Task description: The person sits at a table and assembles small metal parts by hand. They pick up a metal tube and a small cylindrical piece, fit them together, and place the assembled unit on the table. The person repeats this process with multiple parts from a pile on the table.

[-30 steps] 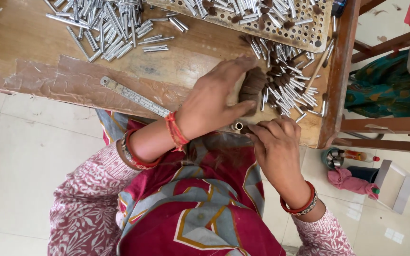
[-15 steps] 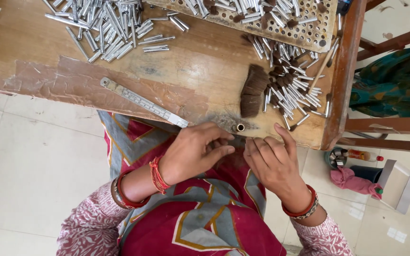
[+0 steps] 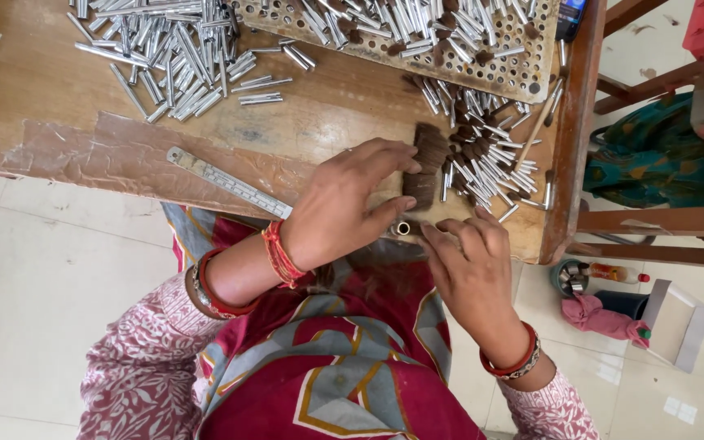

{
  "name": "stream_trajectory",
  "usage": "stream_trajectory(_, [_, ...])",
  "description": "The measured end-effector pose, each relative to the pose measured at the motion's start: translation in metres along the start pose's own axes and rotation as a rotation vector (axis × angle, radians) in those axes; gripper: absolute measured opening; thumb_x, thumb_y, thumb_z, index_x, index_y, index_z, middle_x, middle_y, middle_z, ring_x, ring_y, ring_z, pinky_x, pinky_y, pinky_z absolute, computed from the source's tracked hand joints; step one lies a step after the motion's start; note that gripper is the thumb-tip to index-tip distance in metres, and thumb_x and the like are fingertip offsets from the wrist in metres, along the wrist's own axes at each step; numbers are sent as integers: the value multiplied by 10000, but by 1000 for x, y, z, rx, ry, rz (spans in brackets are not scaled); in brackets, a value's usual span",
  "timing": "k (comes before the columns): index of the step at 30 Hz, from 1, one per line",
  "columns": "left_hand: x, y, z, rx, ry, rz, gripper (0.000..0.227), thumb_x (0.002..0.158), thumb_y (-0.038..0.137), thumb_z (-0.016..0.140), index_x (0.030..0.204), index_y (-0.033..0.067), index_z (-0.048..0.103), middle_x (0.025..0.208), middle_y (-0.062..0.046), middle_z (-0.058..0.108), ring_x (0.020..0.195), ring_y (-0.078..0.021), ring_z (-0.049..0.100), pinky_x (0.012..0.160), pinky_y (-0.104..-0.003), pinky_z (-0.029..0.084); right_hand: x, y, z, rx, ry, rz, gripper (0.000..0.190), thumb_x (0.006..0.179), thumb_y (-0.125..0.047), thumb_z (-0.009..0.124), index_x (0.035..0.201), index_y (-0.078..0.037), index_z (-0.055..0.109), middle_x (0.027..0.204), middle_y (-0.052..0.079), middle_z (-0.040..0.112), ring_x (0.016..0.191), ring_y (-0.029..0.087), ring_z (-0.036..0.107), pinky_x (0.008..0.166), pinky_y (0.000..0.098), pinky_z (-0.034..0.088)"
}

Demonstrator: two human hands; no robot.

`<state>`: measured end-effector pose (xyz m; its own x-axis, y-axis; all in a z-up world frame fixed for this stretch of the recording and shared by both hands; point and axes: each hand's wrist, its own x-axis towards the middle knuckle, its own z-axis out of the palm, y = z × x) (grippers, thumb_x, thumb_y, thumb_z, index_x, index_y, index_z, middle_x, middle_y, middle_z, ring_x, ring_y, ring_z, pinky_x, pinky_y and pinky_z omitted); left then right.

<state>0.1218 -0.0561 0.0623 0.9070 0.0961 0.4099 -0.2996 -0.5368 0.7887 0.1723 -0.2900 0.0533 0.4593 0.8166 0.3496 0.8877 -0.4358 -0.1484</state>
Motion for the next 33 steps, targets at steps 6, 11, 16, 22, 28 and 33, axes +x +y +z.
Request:
stream_trajectory(6, [22,-21,28,41,-125,71,575,770,124,815,1284,30,575,1431,-183,578,1355,-387,533,1144,-477,424,-10,-6,5,-22,4,80,328,871,-76,775,1197,-102,742,1163,89,610,1151,319,510,1136,504,434])
stream_trajectory(11, [35,-29,44,67,-240,58,691,702,89,817,1331,3,544,1478,-207,506,1424,-389,450,1204,-517,334,-13,-3,10,-8,-1,84,348,853,-44,757,1196,-102,740,1188,83,604,1169,312,504,1155,507,430])
stream_trajectory(16, [44,-36,57,132,-334,110,807,604,79,828,1344,-25,525,1532,-233,422,1458,-386,377,1239,-521,253,-13,-2,11,-3,-6,72,351,837,-33,758,1181,-101,742,1185,90,592,1162,311,504,1147,514,436])
stream_trajectory(22, [51,-32,65,217,-423,95,891,543,85,845,1360,-26,506,1548,-237,385,1479,-372,315,1209,-566,220,-10,1,10,9,-25,62,334,831,-41,754,1160,-95,742,1193,92,604,1154,307,519,1132,513,440])
stream_trajectory(28, [52,-38,72,278,-436,115,883,567,115,849,1361,-45,497,1539,-248,390,1479,-367,320,1206,-579,216,-2,3,6,57,-49,75,294,832,-49,752,1123,-93,744,1156,95,631,1129,315,532,1122,502,438])
stream_trajectory(33, [51,-34,71,308,-429,85,827,571,116,829,1315,-52,508,1526,-249,404,1473,-368,330,1213,-578,211,0,6,5,114,-68,63,258,800,-11,737,1045,-94,732,1125,71,649,1126,312,546,1137,497,444])
